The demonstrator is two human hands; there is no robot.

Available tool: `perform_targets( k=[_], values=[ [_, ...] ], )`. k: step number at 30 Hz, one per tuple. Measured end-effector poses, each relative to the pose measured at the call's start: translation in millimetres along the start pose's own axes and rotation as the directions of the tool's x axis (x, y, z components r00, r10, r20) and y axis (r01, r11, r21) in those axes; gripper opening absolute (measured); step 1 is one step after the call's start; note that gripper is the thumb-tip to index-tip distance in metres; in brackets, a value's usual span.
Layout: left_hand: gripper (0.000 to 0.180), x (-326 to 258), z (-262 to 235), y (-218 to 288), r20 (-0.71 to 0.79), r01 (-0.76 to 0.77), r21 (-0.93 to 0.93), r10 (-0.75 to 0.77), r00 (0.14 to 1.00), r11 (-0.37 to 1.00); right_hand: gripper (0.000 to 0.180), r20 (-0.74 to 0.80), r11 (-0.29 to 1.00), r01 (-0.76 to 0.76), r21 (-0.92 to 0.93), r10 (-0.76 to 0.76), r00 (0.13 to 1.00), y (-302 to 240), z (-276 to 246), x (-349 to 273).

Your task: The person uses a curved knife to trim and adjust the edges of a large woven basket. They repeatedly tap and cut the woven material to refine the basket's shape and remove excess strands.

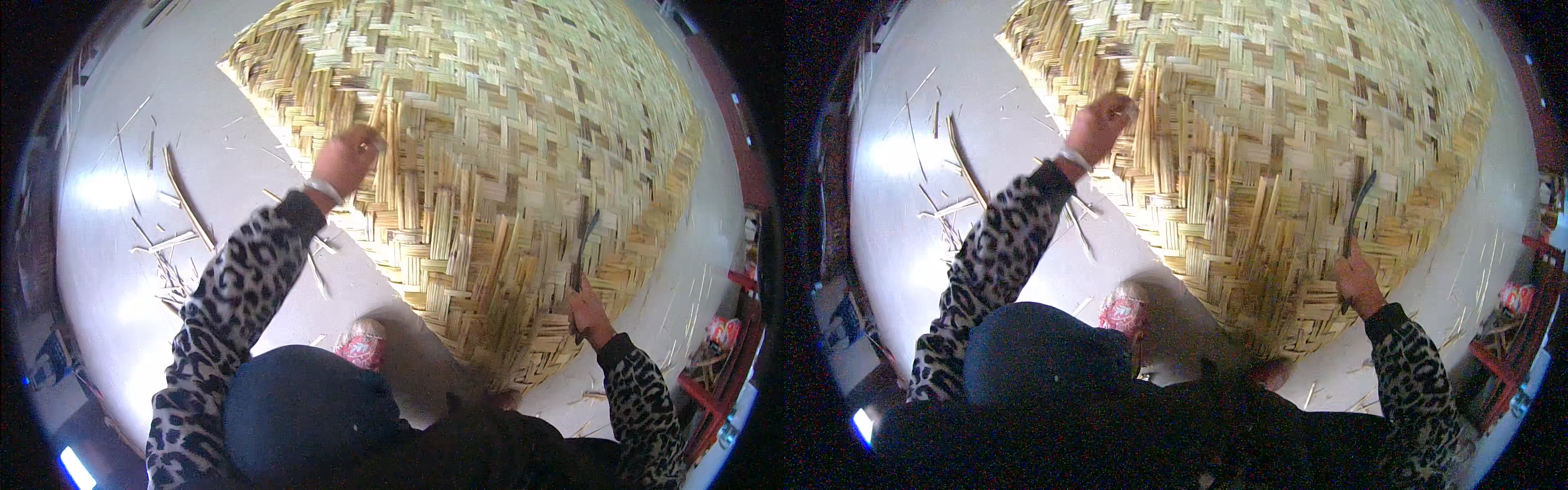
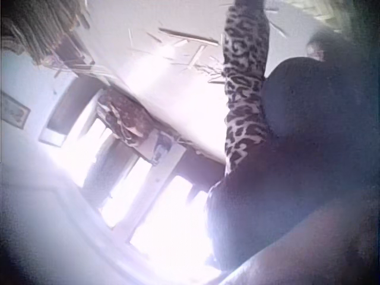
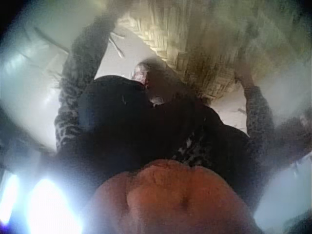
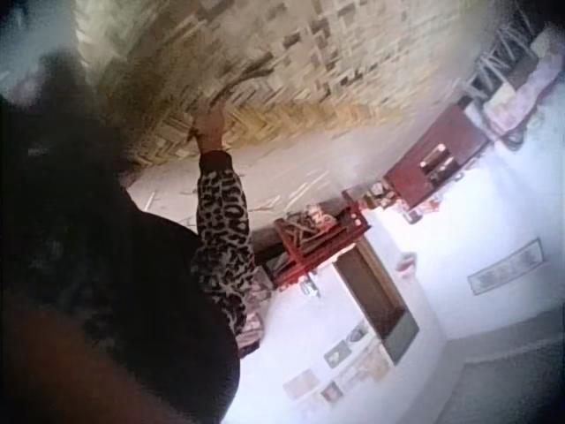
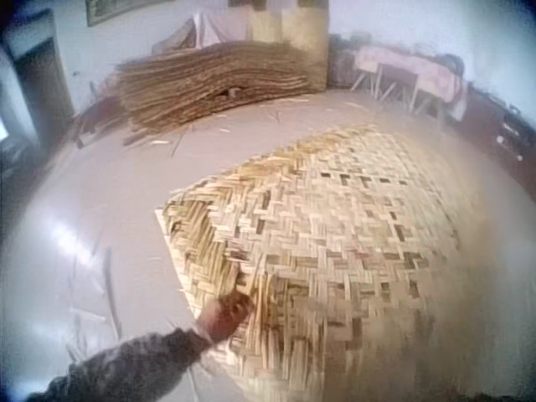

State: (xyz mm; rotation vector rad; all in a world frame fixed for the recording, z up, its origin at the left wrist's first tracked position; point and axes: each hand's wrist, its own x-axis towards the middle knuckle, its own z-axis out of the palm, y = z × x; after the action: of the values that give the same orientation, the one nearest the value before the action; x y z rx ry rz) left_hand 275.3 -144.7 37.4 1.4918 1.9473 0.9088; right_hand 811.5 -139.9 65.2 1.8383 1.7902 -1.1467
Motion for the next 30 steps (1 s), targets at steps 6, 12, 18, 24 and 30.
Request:
perform_targets(
  k=[6,12,18,24,30],
  values=[
    [0.026,80,-13,-57,0.344,0.388,-0.276,-0.286,0.894,0.879,0.07,-0.043,0.968,0.227,0.106,-0.224,0.974,-119,-4,-35],
    [0.034,107,-10,-28,0.585,0.458,0.131,-0.442,0.68,0.879,0.069,0.022,0.879,0.414,0.238,-0.431,0.902,-178,42,-62],
    [0.044,84,-9,-14,0.567,0.537,-0.071,-0.409,0.715,0.841,0.072,0.169,0.864,0.422,0.273,-0.475,0.864,-200,59,-65],
    [0.03,64,-12,-41,0.615,0.63,-0.566,-0.237,0.753,0.532,0.075,0.223,0.899,0.374,0.227,-0.421,0.879,-202,91,-51],
    [0.021,54,-20,-46,0.625,0.639,-0.691,-0.166,0.763,0.336,0.075,0.13,0.881,0.471,-0.051,-0.461,0.878,-190,126,-35]
  ],
)
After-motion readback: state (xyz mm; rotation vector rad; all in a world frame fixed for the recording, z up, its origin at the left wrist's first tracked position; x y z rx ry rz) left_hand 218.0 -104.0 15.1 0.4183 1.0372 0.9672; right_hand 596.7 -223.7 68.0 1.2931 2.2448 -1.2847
